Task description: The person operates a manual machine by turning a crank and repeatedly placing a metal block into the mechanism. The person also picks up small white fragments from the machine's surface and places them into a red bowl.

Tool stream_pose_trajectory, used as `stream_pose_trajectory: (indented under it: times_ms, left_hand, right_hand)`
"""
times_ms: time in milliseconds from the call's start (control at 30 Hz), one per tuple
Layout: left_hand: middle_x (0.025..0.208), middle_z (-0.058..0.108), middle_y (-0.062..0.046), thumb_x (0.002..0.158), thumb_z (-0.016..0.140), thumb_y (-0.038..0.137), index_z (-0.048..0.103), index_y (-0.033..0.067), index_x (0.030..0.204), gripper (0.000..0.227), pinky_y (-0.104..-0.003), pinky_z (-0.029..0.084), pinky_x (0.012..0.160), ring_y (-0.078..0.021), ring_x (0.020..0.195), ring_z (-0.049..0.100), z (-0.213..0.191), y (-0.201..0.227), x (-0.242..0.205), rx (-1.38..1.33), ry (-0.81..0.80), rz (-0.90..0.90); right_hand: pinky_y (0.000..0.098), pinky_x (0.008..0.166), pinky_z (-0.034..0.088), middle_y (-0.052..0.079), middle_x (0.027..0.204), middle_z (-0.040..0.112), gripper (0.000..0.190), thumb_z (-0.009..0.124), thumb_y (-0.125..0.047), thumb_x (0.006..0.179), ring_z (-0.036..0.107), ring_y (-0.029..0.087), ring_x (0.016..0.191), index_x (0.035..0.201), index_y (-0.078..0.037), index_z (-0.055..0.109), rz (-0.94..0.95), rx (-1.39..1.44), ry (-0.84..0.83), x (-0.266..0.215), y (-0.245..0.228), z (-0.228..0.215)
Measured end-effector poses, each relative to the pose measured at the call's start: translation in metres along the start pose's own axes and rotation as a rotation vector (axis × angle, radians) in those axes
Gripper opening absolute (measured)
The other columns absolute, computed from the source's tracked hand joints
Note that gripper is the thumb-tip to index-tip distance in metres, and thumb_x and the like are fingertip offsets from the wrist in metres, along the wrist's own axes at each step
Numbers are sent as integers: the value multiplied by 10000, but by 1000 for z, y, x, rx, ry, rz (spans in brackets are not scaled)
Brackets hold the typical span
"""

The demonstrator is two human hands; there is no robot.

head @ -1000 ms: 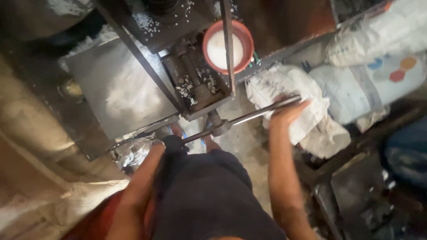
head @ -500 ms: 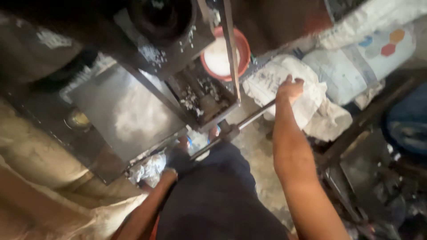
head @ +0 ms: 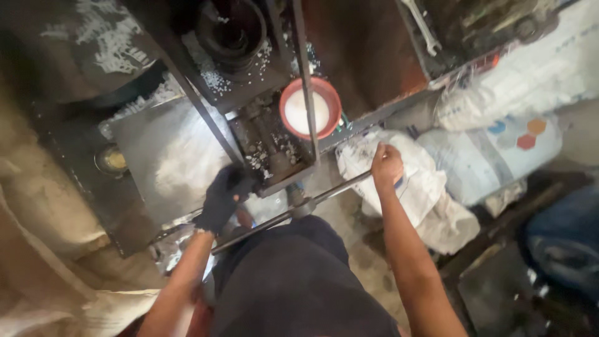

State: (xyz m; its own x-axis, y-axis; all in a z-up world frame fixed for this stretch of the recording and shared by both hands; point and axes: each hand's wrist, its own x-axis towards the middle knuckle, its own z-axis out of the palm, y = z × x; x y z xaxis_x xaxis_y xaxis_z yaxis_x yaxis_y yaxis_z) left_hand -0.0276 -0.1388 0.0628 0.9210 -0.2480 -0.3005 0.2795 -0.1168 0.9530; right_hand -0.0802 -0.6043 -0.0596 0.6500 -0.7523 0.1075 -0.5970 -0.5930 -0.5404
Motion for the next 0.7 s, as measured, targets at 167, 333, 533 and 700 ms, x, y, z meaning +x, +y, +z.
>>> stream_pose_trajectory:
  times_ms: [167, 333, 533, 700]
  left_hand:
    - [841, 686, -30, 953, 626, 95, 704, 4, 1227, 299, -312, 494, 631, -123, 704, 602, 57, 0, 41, -133, 300, -92]
    - [934, 756, -20, 908, 515, -15, 723, -17, 1116, 294, -279, 547, 727, -90, 807, 686, 71, -30, 53, -22, 526, 209]
    - [873, 738, -72, 960, 558, 68, 751, -21, 1092, 251, -302, 520, 682, -138, 773, 665, 75, -32, 53, -34, 583, 184]
    - [836, 747, -22, 989, 594, 135, 761, -6, 1032, 223, -282, 534, 672, -103, 751, 675, 80, -23, 48, -68, 621, 133]
  right_hand:
    - [470, 1041, 470, 312, 1314, 639, 323, 583, -154, 1117, 598, 433, 1205, 1326, 91, 613, -520, -19, 393, 111, 1, -36]
    - [418, 1301, 439, 275, 1615, 420, 448, 464, -187, 1221, 482, 317, 1474, 1560, 90, 368, -668, 782, 578, 299, -76, -168]
    - [484, 873, 594, 207, 1113, 761, 256, 712, -135, 1240, 737, 327, 941, 1156, 93, 632, -963, 555, 133, 392, -219, -229]
    - [430, 793, 559, 155, 1028, 734, 125, 663, -92, 1044, 704, 308, 898, 1089, 6, 726, -1006, 231, 458, 378, -242, -210]
